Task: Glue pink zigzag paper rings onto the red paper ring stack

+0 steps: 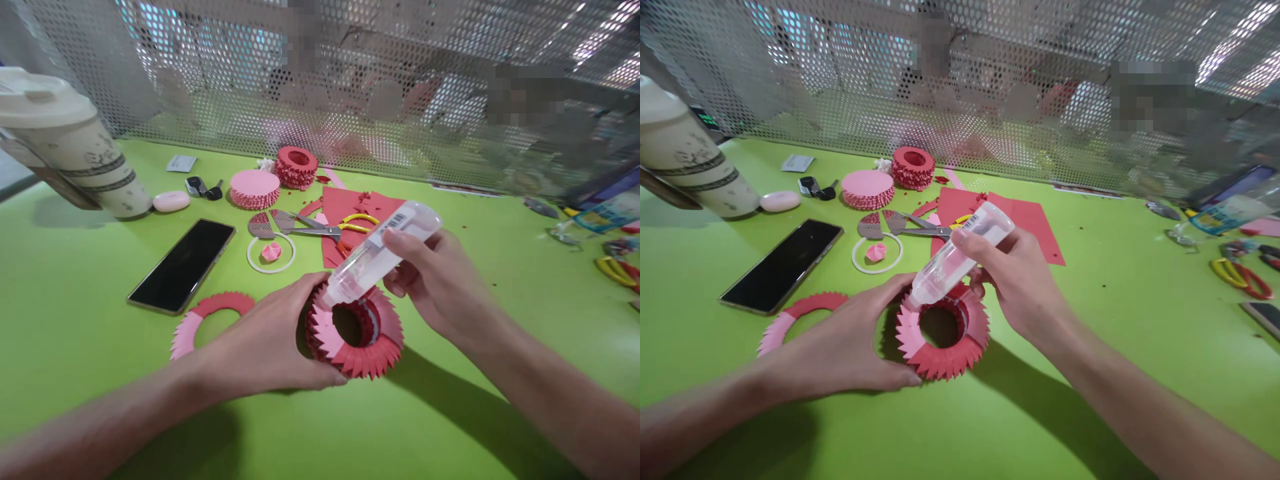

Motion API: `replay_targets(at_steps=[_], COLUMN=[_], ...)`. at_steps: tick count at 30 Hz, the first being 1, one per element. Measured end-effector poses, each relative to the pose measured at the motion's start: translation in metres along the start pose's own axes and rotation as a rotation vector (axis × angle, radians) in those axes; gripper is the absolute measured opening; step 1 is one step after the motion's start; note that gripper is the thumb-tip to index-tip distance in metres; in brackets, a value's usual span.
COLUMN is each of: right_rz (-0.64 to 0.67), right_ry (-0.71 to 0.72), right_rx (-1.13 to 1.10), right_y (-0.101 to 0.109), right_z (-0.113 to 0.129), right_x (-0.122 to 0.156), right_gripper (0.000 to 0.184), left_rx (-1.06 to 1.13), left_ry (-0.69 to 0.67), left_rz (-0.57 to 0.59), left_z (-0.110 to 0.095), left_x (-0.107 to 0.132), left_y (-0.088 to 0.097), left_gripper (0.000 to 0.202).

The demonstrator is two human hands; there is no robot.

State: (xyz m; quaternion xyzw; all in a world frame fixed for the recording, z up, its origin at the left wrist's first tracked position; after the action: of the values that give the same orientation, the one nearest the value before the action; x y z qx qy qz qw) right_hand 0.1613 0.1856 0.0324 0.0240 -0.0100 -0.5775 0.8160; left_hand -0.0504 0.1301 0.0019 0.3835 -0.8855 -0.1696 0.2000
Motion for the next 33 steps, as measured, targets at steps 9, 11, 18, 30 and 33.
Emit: replay_targets(at_steps=[9,11,18,30,33], right_rz=[-0.043,-0.079,-0.160,-0.028,0.002], right_ry=[0.065,0.072,0.031,0.042,0.041], right_rx=[0.109,0.128,-0.089,-0.081,0.014], right_y=[0.016,0.023,0.036,0.017,0.011], right_z=[0.000,-0.001,0.000,0.006,0.004], right_x=[-0.010,-0.011,-0.006,0.012,0.013], right_gripper=[0.031,0.031,0.038,0.028,0.023], left_rx=[0.007,-0.003,-0.038,0.011,0.049], left_ry=[-0.002,-0.005,0.023,0.048,0.053], left_rz=[0.004,-0.001,-0.045,0.005,0.018], left_z=[-0.004,-0.005,0.003,-0.001,-0.002], left_x=[0.001,0.001,0.004,0.004,0.003], left_y=[0.001,0.001,-0.008,-0.006,-0.007], left_gripper=[0.084,0.083,0.103,0.091,0.098])
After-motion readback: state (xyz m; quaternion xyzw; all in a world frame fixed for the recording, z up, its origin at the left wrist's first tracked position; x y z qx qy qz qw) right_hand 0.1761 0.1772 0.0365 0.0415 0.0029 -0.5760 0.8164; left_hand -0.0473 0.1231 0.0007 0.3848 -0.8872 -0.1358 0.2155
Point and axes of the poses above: each hand's wrist, its own x-axis away from the middle knuckle, its own y-axis out of the back of the hand, z = x × y, the point moved 3 cm from there along -x, towards the middle knuckle, and after that the axes turned 13 degrees about z, right-handed, at the moved point
